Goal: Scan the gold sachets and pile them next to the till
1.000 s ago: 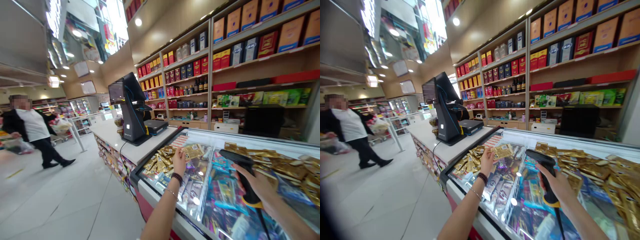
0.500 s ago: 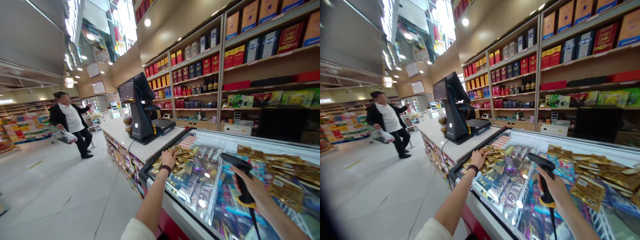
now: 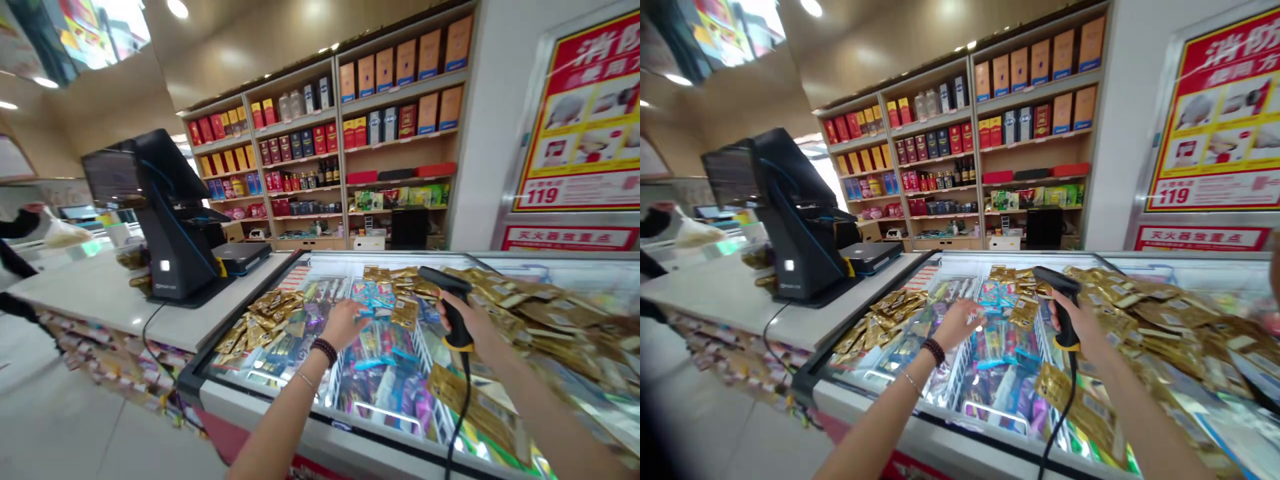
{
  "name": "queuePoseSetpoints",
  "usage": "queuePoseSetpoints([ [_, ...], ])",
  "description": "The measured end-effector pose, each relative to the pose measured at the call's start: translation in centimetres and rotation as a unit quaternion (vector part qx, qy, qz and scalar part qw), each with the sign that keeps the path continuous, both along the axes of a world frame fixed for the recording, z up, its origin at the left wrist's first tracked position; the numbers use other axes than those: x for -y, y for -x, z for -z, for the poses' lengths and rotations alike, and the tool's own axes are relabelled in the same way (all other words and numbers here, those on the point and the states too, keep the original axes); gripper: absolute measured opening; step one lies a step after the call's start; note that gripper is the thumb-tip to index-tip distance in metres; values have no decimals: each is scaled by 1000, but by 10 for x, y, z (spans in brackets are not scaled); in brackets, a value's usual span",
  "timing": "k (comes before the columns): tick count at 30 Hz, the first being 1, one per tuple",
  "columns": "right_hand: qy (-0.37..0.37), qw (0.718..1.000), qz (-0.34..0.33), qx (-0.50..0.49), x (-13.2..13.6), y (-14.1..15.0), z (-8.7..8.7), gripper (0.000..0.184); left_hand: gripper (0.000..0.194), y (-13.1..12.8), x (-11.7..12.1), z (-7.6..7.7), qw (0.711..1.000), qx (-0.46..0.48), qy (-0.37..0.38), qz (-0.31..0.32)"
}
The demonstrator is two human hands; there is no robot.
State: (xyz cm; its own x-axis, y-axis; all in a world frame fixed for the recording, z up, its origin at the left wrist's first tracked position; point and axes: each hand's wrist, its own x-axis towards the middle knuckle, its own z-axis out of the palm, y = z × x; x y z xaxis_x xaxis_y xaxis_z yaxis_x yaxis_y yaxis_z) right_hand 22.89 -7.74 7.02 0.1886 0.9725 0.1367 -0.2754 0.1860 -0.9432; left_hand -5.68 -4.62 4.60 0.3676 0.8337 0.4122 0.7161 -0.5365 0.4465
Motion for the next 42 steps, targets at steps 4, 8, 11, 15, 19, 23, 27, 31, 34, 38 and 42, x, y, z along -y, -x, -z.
queuePoseSetpoints([
  [4, 3, 999, 35, -8, 14, -45, -1, 43, 54, -98, 9, 27, 986, -10, 26, 163],
  [8, 2, 998, 66, -9, 17, -67, 7, 44, 58, -148, 11, 45, 980, -42, 65, 182],
  [11, 7, 997, 77, -10, 14, -71, 17, 43, 49, -156, 4, 46, 982, -1, 94, 163],
  [15, 16, 996, 85, -20, 2, -64, 27, 43, 25, -147, -9, 45, 974, 147, 170, 40],
  [19, 23, 996, 80, -27, -7, -53, 31, 43, 32, -127, -20, 45, 967, 199, 142, -77],
  [23, 27, 997, 69, -22, -7, -50, 30, 45, 20, -96, -33, 42, 965, 176, 87, -175],
  [27, 28, 997, 74, -12, -4, -49, 30, 48, 15, -75, -42, 44, 922, 287, 153, -212],
  [31, 37, 997, 64, 10, -2, -38, 31, 47, 17, -72, -49, 52, 865, 433, 204, -148],
  [34, 30, 998, 44, 33, -3, -23, 30, 46, 21, -69, -56, 56, 841, 486, 210, -109],
  [38, 10, 998, 4, 58, -13, 7, 28, 48, 26, -50, -66, 59, 806, 550, 190, -106],
  [42, 0, 995, -38, 93, -22, 37, 31, 51, 25, -26, -71, 61, 801, 565, 178, -86],
])
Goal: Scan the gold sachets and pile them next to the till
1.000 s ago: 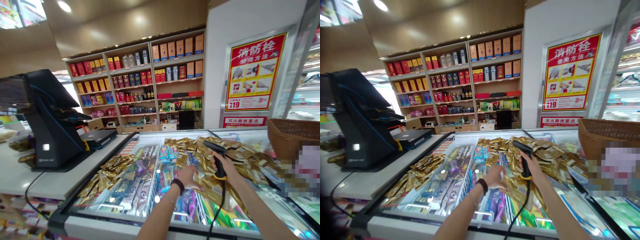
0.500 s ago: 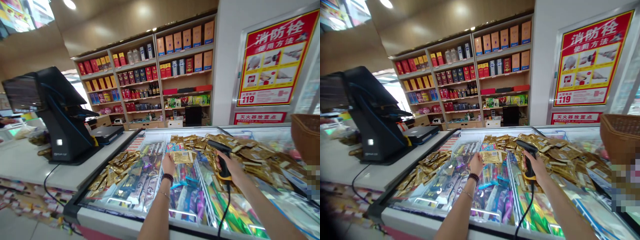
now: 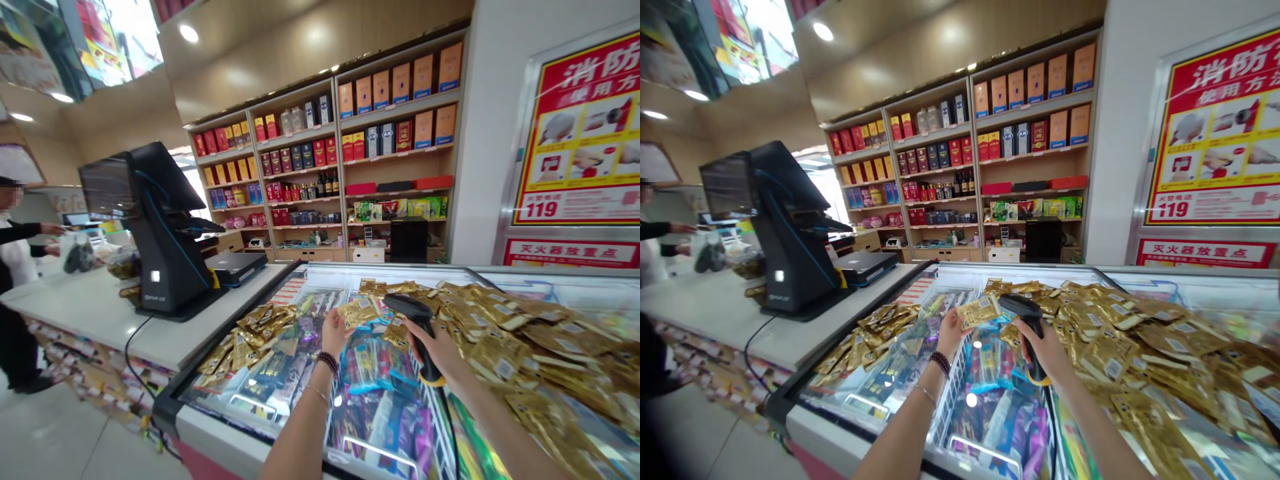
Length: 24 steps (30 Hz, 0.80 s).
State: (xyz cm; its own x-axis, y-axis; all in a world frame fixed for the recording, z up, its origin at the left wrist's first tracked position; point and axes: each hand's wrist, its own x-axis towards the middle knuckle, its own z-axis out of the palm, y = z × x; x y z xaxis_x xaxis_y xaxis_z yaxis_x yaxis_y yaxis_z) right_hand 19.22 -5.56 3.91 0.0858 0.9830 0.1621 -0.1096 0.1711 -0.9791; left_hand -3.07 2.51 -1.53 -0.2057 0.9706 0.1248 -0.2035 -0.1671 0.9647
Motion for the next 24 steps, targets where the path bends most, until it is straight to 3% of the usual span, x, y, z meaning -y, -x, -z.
queuePoseSetpoints([
  [6, -41, 990, -15, 135, 15, 14, 1, 50, 30, 6, -1, 0, 1000, 5, -16, 5],
  [16, -11, 986, -2, 166, 23, 2, 10, 48, 32, 4, 1, -1, 1000, -1, -24, 5],
  [24, -14, 984, 20, 177, 30, 6, 5, 47, 33, 6, 1, -1, 1000, 0, -6, 8],
])
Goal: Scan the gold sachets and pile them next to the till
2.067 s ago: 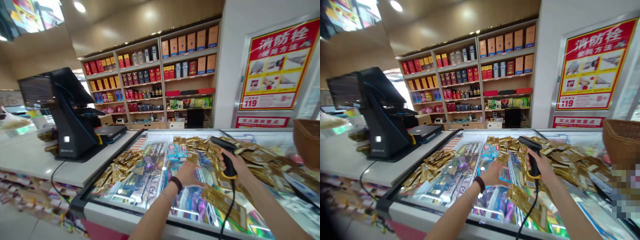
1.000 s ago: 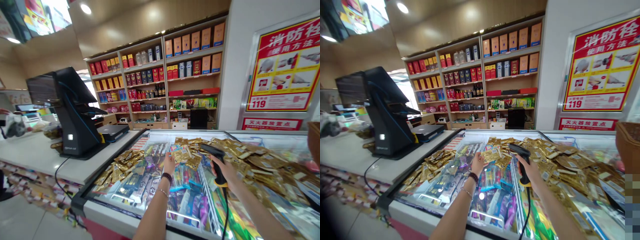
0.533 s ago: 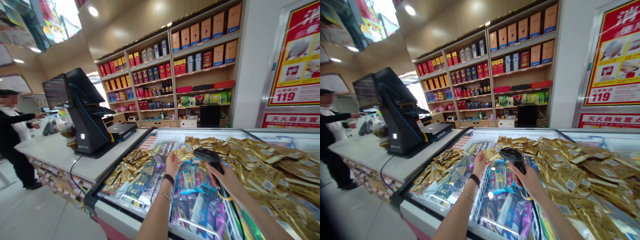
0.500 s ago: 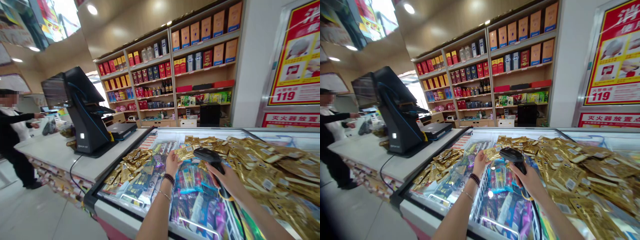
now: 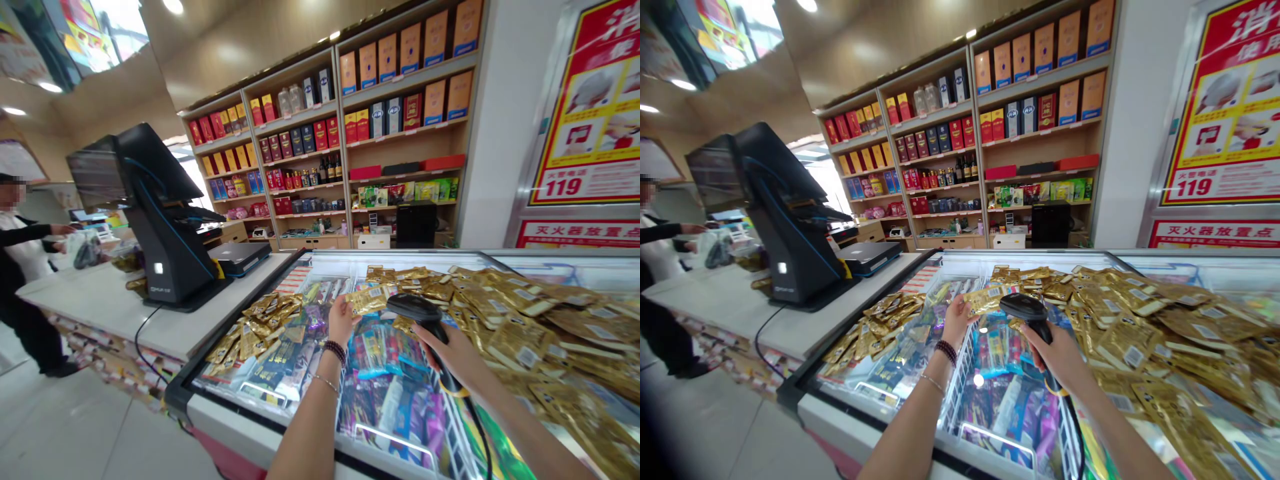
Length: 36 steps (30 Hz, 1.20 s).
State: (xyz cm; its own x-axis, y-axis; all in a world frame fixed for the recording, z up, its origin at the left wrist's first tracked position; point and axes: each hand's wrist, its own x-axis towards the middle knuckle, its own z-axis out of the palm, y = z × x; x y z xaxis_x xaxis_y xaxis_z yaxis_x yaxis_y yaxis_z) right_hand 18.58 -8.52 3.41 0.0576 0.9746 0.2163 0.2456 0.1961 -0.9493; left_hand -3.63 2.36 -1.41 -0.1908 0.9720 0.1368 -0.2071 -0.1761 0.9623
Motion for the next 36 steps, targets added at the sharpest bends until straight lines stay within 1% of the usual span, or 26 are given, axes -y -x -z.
queuePoseSetpoints([
  [5, 10, 1000, -5, 3, 0, -1, -1, 47, 30, 1, 1, -1, 1000, 10, -6, 8],
  [10, 19, 1000, -9, 16, -5, -5, 6, 46, 34, 1, 2, -2, 1000, 21, -6, 18],
  [14, 26, 999, -19, 27, -10, -8, 9, 49, 31, 2, 3, -3, 999, 29, -3, 21],
  [18, 34, 998, -44, -5, -15, -2, 6, 53, 26, 4, 2, -4, 999, 34, -10, -5],
  [21, 40, 995, -71, -63, -22, 10, 4, 55, 30, 14, 5, -6, 999, 31, -14, -41],
  [23, 49, 990, -81, -108, -30, 24, 4, 52, 40, 28, 11, -7, 997, 14, -16, -72],
  [25, 65, 984, -80, -148, -38, 40, 4, 49, 47, 48, 18, -10, 993, -23, -26, -114],
  [28, 93, 974, -82, -188, -46, 70, 1, 47, 44, 90, 34, -16, 978, -92, -40, -183],
  [30, 106, 971, -79, -201, -48, 91, -3, 45, 41, 122, 46, -21, 961, -147, -33, -231],
  [31, 108, 969, -77, -206, -48, 100, -4, 44, 41, 138, 52, -24, 948, -182, -24, -259],
  [33, 111, 968, -71, -212, -48, 114, -5, 45, 43, 169, 62, -27, 911, -260, -6, -319],
  [35, 117, 968, -72, -209, -49, 121, 0, 45, 43, 193, 71, -28, 868, -339, 13, -364],
  [36, 122, 968, -76, -204, -50, 123, 4, 45, 42, 202, 74, -28, 848, -375, 22, -375],
])
